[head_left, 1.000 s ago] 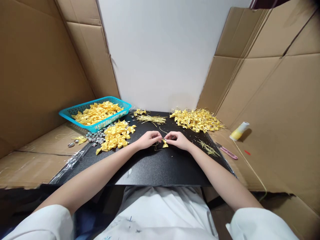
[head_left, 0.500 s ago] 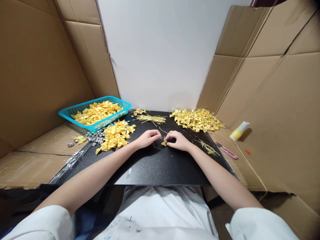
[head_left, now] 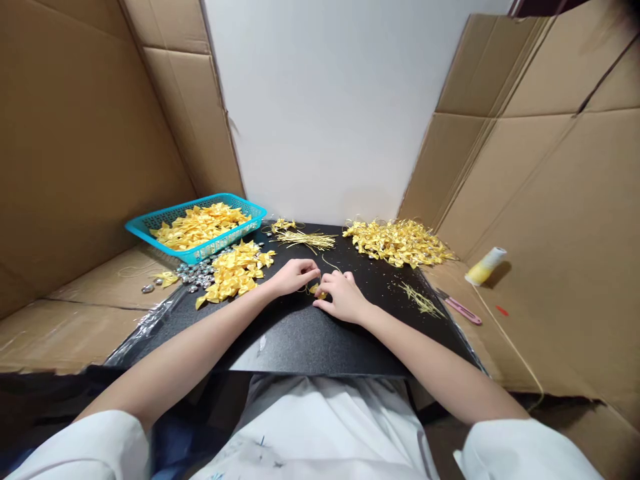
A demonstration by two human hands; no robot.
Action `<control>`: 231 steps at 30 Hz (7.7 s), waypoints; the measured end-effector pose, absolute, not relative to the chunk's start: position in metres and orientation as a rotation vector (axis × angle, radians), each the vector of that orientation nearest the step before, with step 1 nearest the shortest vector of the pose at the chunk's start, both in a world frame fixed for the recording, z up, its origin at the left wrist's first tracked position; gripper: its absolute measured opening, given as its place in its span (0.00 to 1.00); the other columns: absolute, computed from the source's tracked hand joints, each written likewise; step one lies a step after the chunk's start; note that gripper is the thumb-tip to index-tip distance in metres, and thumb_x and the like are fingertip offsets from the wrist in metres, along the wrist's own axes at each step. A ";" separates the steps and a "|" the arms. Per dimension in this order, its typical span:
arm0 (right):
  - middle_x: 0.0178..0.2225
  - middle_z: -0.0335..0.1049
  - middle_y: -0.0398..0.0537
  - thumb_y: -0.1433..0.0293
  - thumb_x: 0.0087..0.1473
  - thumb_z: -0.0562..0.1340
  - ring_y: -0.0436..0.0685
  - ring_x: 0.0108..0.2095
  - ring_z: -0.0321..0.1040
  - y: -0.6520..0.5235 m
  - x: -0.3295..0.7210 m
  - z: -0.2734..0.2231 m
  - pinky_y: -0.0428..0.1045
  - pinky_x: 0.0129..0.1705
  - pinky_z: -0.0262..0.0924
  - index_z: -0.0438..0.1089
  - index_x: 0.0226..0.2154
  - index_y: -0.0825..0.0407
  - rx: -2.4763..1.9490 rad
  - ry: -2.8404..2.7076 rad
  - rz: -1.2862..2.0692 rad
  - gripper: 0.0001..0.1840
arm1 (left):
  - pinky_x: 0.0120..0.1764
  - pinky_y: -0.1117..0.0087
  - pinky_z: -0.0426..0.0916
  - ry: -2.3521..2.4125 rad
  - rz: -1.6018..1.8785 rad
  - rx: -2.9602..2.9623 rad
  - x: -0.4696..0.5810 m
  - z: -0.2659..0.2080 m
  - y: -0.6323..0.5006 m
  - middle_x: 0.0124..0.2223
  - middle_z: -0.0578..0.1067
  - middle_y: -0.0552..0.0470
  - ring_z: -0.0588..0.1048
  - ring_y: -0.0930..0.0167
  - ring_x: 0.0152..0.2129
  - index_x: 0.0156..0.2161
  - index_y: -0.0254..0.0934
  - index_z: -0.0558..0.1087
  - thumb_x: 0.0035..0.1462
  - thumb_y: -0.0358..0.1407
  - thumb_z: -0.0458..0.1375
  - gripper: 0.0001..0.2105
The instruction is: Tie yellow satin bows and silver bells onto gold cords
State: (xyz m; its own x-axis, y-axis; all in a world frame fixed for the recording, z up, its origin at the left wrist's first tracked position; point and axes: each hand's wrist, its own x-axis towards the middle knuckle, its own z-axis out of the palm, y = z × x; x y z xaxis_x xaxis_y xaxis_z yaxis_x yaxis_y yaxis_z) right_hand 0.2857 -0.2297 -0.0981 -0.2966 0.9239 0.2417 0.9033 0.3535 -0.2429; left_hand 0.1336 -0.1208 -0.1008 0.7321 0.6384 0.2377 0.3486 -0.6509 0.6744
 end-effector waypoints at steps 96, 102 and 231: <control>0.35 0.67 0.45 0.69 0.57 0.60 0.55 0.40 0.63 -0.217 0.325 -0.103 0.54 0.46 0.49 0.68 0.30 0.52 -1.647 -1.970 0.151 0.05 | 0.24 0.73 0.56 0.330 -0.205 3.096 0.153 -0.038 -0.143 0.23 0.77 0.56 0.69 0.73 0.19 0.21 0.41 0.77 0.38 0.31 0.62 0.03; 0.32 0.67 0.43 0.72 0.53 0.62 0.53 0.36 0.63 -0.215 0.325 -0.104 0.52 0.43 0.53 0.69 0.27 0.53 -1.538 -1.888 0.273 0.04 | 0.25 0.76 0.59 0.384 -0.173 2.847 0.152 -0.029 -0.131 0.25 0.76 0.55 0.69 0.75 0.21 0.26 0.36 0.78 0.39 0.28 0.59 0.06; 0.40 0.66 0.48 0.65 0.45 0.62 0.55 0.39 0.63 -0.233 0.321 -0.104 0.51 0.44 0.59 0.64 0.12 0.52 -1.120 -1.527 0.745 0.16 | 0.27 0.76 0.64 0.558 0.674 1.434 0.149 -0.111 -0.165 0.22 0.72 0.57 0.68 0.79 0.19 0.29 0.32 0.71 0.41 0.41 0.69 0.16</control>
